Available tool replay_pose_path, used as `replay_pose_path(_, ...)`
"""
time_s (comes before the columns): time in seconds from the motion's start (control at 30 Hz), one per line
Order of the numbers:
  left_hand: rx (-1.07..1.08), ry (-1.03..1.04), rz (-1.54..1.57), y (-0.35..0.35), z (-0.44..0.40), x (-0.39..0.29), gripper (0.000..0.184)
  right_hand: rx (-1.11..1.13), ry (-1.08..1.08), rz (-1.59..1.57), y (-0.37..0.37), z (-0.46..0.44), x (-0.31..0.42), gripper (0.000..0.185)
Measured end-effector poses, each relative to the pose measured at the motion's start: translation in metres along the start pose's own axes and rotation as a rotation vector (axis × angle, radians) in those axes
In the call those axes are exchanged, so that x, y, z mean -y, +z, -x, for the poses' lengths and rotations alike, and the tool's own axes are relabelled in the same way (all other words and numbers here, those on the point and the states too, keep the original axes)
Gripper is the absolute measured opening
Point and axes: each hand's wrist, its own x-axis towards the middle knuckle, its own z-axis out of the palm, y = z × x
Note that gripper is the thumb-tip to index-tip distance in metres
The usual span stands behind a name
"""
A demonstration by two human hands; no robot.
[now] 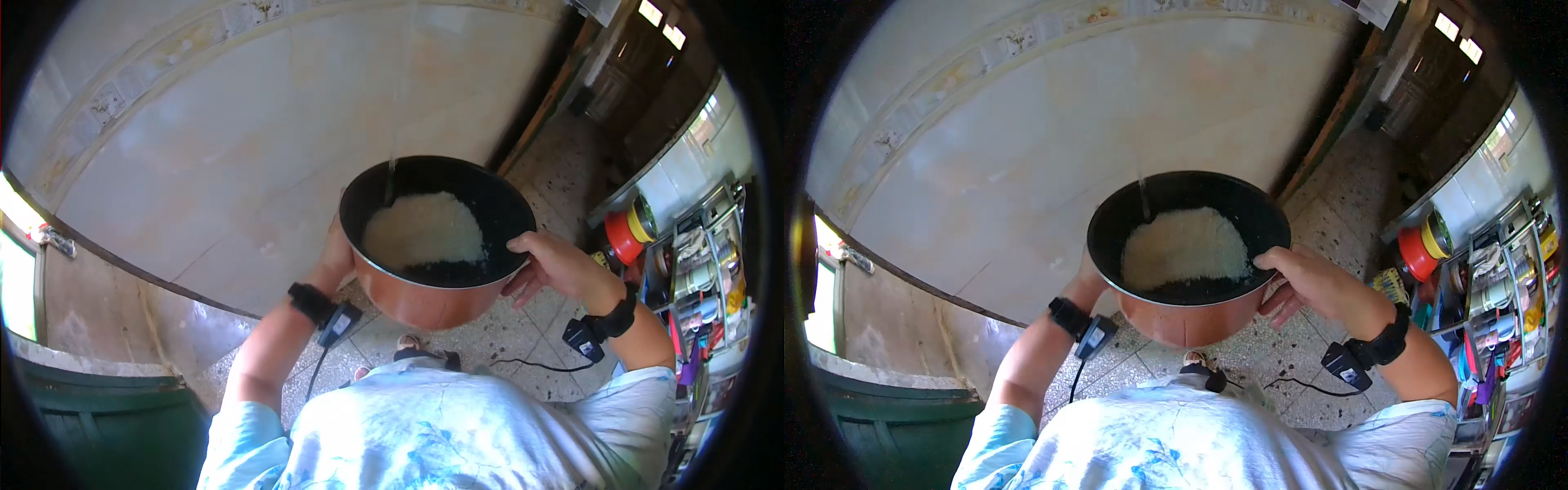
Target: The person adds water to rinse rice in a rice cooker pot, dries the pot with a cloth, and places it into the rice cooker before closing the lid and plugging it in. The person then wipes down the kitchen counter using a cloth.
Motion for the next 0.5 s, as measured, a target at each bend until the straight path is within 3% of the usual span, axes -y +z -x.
replay_pose_path(0.2, 0.001, -0.021, -0.005, 0.034, -0.045, -0.032, 0.054, -0.111, -0.132, -0.37, -0.003, -0.004, -0.013, 0.038)
replay_pose_path(0.27, -0.005, -0.055, 0.018, 0.039, -0.041, -0.021, 0.054, -0.124, -0.131, -0.366, -0.008, 0.001, -0.018, 0.038)
replay_pose_path(0.33, -0.051, 0.151, -0.27, 0.049, -0.028, -0.017, 0.051, -0.132, -0.136, -0.353, -0.01, 0.002, -0.019, 0.038)
replay_pose_path(0.37, -0.113, 0.082, -0.078, 0.048, -0.024, -0.005, 0.04, -0.13, -0.098, -0.327, -0.01, 0.003, -0.02, 0.039)
replay_pose_path(0.4, -0.112, 0.078, -0.075, 0.04, -0.02, 0.011, 0.04, -0.129, -0.059, -0.301, -0.012, 0.004, -0.021, 0.039)
replay_pose_path(0.5, -0.1, 0.081, -0.261, -0.008, -0.002, 0.061, 0.041, -0.119, -0.034, -0.147, -0.001, 0.002, -0.016, 0.038)
